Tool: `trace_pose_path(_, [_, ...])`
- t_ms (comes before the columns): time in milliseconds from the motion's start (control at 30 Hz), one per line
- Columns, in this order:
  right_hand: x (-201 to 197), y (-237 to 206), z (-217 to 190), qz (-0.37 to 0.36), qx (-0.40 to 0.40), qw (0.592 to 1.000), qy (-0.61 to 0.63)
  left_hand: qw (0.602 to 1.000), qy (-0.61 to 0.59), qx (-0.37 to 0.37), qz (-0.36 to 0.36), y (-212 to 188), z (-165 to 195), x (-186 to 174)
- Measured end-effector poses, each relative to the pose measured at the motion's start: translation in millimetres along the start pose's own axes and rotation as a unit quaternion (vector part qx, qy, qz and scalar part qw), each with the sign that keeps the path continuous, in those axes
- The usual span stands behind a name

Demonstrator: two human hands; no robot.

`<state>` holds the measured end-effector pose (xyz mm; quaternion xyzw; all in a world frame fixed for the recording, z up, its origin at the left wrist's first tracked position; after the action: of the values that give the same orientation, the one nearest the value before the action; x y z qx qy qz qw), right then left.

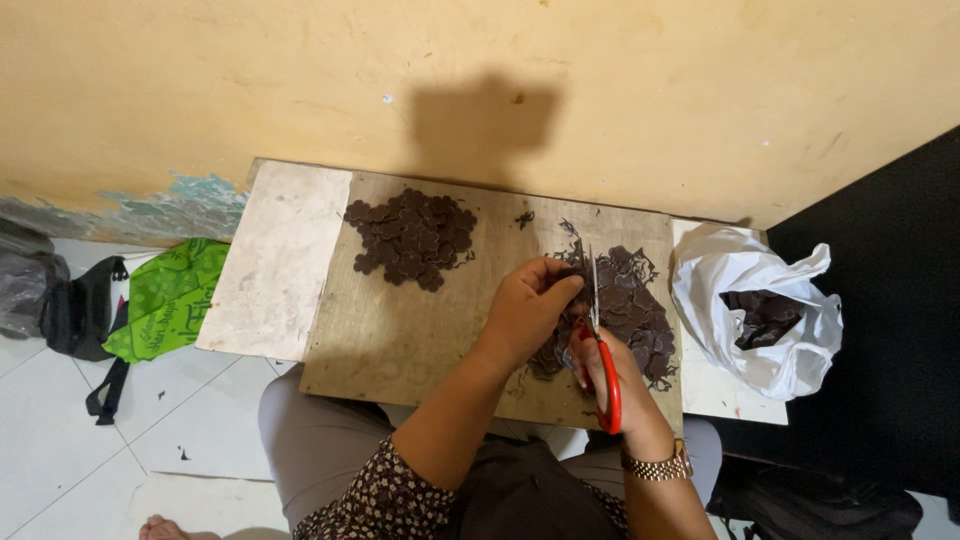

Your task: The person sits on the floor and uses red-handled scissors to cut dark brown material into small flower-like shapes. The finished shapes are placed in a pile on the left side of the table, while trimmings accumulate on the right.

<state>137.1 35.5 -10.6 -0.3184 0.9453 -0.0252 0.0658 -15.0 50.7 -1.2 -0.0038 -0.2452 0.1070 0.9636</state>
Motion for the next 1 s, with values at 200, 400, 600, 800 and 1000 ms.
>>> trace_pose_path(200, [-1.4,-0.7,1.9,0.007,-0.007,1.000,0.009,1.000,-0.019,0.008,-0.007,9.4,-9.5,-0.7])
trace_pose_path(400, [-5.5,-0.5,6.9,0.021,0.022,1.000,-0.007,1.000,-0.006,0.007,-0.011,11.7,-10.4,0.2])
trace_pose_path(600, [-7.7,-0.4,15.4,0.025,0.042,0.998,-0.027,1.000,0.031,0.002,-0.002,8.3,-0.7,-1.1])
trace_pose_path(800, [-8.7,-0.6,22.8,0.020,0.049,0.998,0.034,1.000,0.020,0.018,0.000,11.3,-0.2,-0.9])
trace_pose_path(1000, [-8.3,-2.4,14.7,-0.015,0.040,0.999,-0.023,0.999,0.053,0.009,-0.005,12.9,-3.5,-4.2])
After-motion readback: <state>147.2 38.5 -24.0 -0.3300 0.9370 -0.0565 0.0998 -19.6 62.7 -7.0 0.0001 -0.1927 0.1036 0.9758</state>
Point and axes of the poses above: each hand's wrist, its own y-axis towards the middle knuckle, its own x-axis out of the palm, z = x × y, the point moved 5 cm from there along y, towards the middle knuckle, and after that the axes turned 2 degrees about x, right-handed, at the moved point
